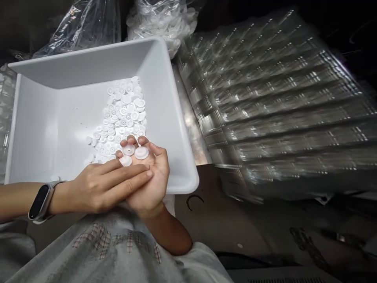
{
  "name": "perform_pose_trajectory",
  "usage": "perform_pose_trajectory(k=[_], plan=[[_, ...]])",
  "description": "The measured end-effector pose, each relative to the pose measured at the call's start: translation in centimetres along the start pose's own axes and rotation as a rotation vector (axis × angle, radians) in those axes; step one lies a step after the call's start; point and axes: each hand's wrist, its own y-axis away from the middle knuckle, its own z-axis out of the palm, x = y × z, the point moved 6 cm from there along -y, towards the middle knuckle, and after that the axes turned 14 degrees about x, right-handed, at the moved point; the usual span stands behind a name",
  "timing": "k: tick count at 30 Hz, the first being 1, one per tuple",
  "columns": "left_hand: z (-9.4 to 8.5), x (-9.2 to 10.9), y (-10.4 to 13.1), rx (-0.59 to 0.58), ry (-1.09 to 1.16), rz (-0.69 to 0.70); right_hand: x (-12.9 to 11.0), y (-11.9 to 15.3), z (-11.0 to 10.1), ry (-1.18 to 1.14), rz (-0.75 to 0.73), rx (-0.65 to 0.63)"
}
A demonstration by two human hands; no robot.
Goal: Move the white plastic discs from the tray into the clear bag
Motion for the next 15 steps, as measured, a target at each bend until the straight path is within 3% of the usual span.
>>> perform_pose_trajectory(k=[6,15], plan=[[-0.3,0.3,0.5,-0.151,-0.013,0.015,-0.2,0.1,0.2,-0.091,0.079,-0.22],[-1.9,-0.6,1.4,-0.064,0.13,-0.037,-0.6,0.6,0.6,-0.11,0.073,-0.359]])
